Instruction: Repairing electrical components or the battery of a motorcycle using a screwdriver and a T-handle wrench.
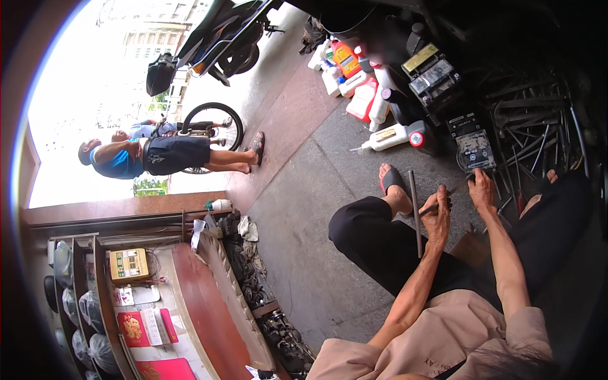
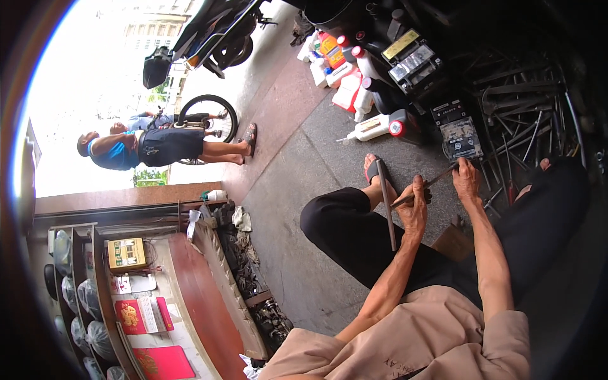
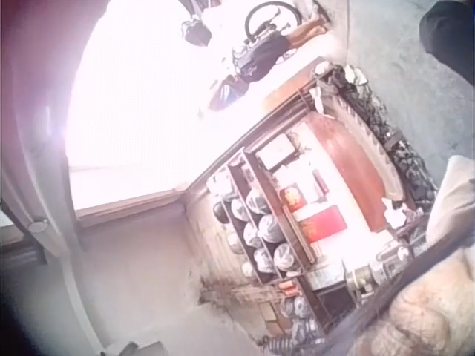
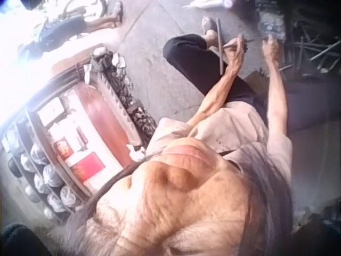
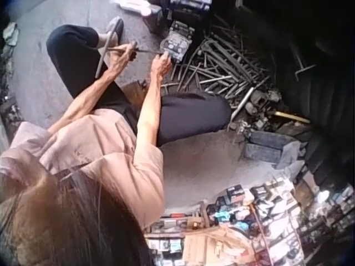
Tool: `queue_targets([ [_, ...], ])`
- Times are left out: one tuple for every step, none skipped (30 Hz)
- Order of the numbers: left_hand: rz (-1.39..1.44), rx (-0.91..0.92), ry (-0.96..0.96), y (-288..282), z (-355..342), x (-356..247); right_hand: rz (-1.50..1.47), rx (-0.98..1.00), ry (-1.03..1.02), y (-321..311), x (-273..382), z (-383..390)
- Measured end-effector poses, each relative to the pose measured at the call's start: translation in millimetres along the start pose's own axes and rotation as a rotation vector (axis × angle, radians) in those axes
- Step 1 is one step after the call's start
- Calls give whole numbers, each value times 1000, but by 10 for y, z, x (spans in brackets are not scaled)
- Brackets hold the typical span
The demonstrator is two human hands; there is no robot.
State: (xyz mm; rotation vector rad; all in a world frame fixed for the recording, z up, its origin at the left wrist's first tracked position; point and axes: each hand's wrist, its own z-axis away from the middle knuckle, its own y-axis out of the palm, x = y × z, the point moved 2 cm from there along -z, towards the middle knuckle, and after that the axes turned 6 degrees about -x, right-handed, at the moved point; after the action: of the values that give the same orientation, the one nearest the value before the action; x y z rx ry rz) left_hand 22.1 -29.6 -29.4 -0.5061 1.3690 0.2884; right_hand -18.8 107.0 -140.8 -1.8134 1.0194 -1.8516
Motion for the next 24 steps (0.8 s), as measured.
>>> queue_targets([
  [8, -12, -17, -2, -4, -3, -44, -17, 16, -19, 0, 0],
  [18, -27, -40, -12, 3, -7, -88, -34, 32, -42, 6, 6],
  [32, -40, -64, -7, -5, -14, -89, -36, 23, -65, 7, -4],
  [46, -55, -88, -8, -1, -22, -146, -37, 99, -85, -9, -12],
  [55, -68, -120, -19, -4, -32, -203, -37, 175, -93, -35, -28],
  [69, -69, -152, 10, 11, -60, -280, -89, 201, -90, -137, -30],
  [81, -82, -183, 11, 16, -78, -338, -53, 259, -67, -204, -44],
  [96, -92, -215, 16, 7, -96, -396, -16, 318, -45, -269, -54],
  [111, -102, -239, 32, -8, -104, -565, 5, 410, -10, -313, -64],
  [127, -112, -263, 36, -11, -114, -734, 29, 501, 22, -356, -66],
  [135, -118, -284, 47, -13, -125, -876, 32, 468, 29, -384, -56],
  [143, -129, -295, 42, -23, -129, -875, 40, 463, -1, -355, -55],
  [148, -141, -306, 23, -32, -133, -973, 51, 586, -31, -349, -50],
  [151, -150, -307, 13, -23, -141, -1068, 64, 711, -50, -330, -39],
  [140, -138, -300, 11, -30, -138, -1149, 80, 741, -51, -334, -63],
  [127, -127, -294, 9, -34, -135, -1186, 48, 859, -97, -339, -32],
  [132, -136, -290, 9, -26, -132, -1206, 47, 891, -86, -364, -19],
  [102, -119, -261, 20, -12, -118, -1226, 47, 923, -84, -388, -12],
  [72, -103, -233, 21, 6, -103, -1229, 75, 924, -79, -402, 5],
  [74, -113, -229, -11, 21, -83, -1230, 86, 919, -66, -409, 37],
  [40, -76, -178, -34, 14, -74, -1244, 122, 972, -40, -414, 58],
  [4, -38, -129, -48, 24, -61, -1255, 157, 1027, -18, -424, 91],
  [9, -64, -113, -35, 70, -36, -1273, 186, 1042, -7, -439, 132],
  [10, -67, -113, -28, 90, -21, -1272, 189, 1040, -7, -456, 150],
])
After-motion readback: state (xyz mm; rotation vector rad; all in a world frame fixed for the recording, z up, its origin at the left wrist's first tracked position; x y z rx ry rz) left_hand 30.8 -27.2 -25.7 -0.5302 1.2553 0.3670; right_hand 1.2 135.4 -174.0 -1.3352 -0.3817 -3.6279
